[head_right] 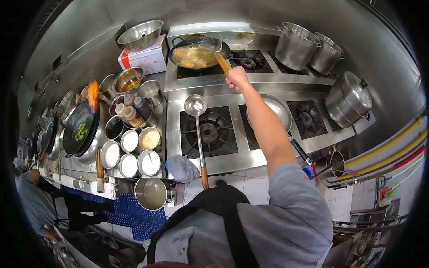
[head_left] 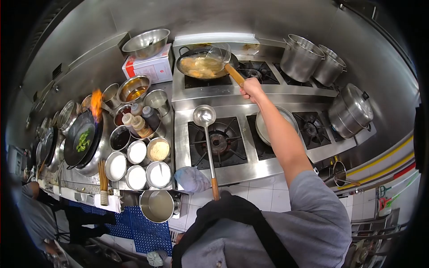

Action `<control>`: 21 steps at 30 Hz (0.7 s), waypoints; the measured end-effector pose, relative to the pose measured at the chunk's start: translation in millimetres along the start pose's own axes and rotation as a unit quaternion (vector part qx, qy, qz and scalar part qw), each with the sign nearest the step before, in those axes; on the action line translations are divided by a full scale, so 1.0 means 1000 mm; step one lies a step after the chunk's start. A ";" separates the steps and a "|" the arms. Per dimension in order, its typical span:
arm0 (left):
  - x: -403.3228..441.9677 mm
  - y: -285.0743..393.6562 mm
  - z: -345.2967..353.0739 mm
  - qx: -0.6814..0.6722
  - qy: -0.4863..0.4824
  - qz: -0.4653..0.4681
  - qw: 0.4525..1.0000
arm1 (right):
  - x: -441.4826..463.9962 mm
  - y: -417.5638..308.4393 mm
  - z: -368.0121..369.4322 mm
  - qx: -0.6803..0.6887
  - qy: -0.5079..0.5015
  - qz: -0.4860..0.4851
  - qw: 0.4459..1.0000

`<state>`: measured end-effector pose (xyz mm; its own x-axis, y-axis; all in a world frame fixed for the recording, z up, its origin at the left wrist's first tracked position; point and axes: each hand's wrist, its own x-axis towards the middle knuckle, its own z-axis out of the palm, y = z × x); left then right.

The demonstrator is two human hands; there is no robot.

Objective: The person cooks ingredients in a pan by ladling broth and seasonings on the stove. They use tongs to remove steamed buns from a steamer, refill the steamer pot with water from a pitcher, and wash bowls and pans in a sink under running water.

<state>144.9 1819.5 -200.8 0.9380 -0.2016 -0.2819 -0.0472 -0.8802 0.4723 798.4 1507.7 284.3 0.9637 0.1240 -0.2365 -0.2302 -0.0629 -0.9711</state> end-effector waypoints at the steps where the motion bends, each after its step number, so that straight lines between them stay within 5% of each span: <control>1: 0.001 0.000 0.000 0.010 -0.007 -0.009 1.000 | -0.002 0.000 0.000 -0.019 0.013 -0.014 1.000; 6: -0.001 0.005 -0.002 0.021 -0.039 -0.036 0.998 | -0.001 0.000 -0.003 -0.124 0.034 -0.053 0.990; 9: -0.003 0.004 0.000 0.018 -0.056 -0.038 0.998 | -0.020 -0.007 0.008 -0.289 0.082 -0.106 0.948; 11: -0.003 0.002 0.000 0.018 -0.074 -0.033 0.997 | -0.016 0.004 0.012 -0.416 0.143 -0.237 0.866; 19: -0.004 -0.001 0.015 0.033 0.113 -0.023 0.993 | -0.023 -0.005 0.031 -0.444 0.095 -0.185 0.871; 21: -0.003 0.003 0.016 0.048 -0.026 -0.090 0.994 | -0.030 -0.004 0.035 -0.447 0.092 -0.189 0.869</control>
<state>136.4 1810.2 -212.2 0.9154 -0.0577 -0.3984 0.0842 -0.9403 0.3297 765.2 1539.2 294.1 0.9718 0.1484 0.1830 0.2259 -0.8074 -0.5451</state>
